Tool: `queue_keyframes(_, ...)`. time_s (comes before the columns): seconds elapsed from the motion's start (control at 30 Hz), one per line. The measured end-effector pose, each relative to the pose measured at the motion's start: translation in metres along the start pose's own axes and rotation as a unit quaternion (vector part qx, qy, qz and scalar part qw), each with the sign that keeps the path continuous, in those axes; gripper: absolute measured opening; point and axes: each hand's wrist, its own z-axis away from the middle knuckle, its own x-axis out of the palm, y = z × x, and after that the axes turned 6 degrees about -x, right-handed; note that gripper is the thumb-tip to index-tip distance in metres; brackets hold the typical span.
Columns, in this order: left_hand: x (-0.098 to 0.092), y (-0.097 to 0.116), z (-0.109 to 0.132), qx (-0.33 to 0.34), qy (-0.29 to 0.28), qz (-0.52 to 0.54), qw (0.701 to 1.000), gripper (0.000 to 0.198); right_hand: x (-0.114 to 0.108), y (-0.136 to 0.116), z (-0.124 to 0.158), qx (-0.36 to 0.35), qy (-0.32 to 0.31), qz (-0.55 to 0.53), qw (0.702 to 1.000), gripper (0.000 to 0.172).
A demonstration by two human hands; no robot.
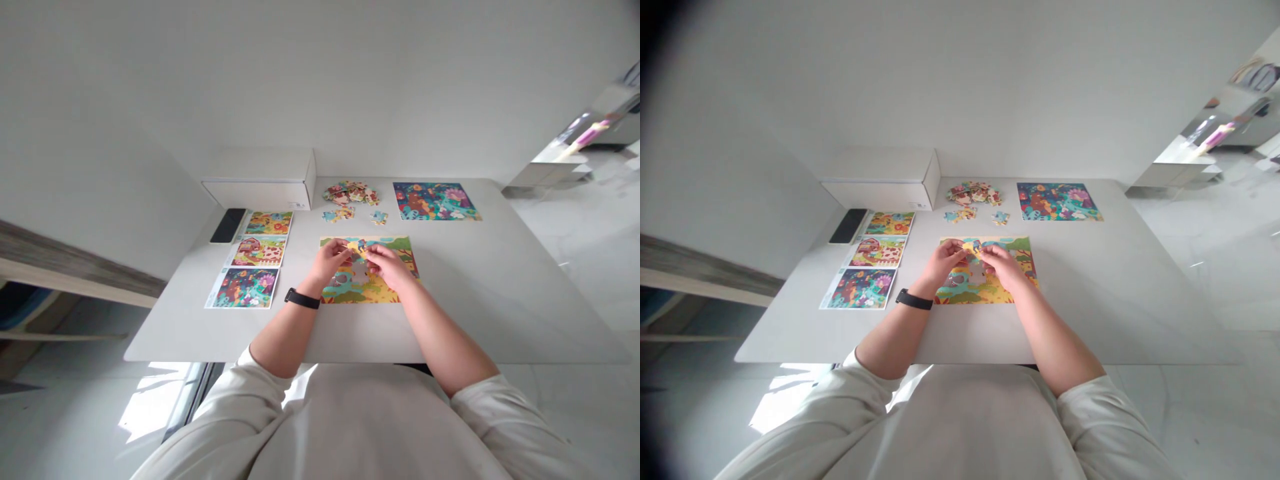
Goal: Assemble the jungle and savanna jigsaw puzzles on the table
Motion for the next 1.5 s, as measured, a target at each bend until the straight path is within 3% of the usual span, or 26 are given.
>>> queue_keyframes(0.47,-0.004,0.001,0.004,0.007,-0.012,-0.024,1.000,0.035,-0.007,-0.001,0.001,-0.057,-0.034,0.116,0.991,0.044)
queue_keyframes(0.7,-0.005,-0.001,0.005,0.000,-0.026,-0.084,0.996,0.030,-0.017,0.001,-0.001,-0.157,-0.056,0.247,0.955,0.047)
queue_keyframes(0.9,-0.006,0.005,0.012,-0.042,-0.036,-0.208,0.977,0.022,-0.023,0.000,0.002,-0.155,-0.111,0.334,0.923,0.024)
queue_keyframes(1.0,-0.006,0.008,0.016,-0.012,-0.061,-0.248,0.967,0.014,-0.024,-0.001,0.003,-0.148,-0.125,0.359,0.913,0.018)
queue_keyframes(1.17,-0.004,0.013,0.020,0.036,-0.088,-0.287,0.953,0.016,-0.026,-0.003,0.005,-0.142,-0.138,0.373,0.907,0.023)
queue_keyframes(1.5,-0.008,0.011,0.014,0.146,-0.073,-0.410,0.897,0.014,-0.029,-0.002,0.005,-0.146,-0.143,0.393,0.896,0.019)
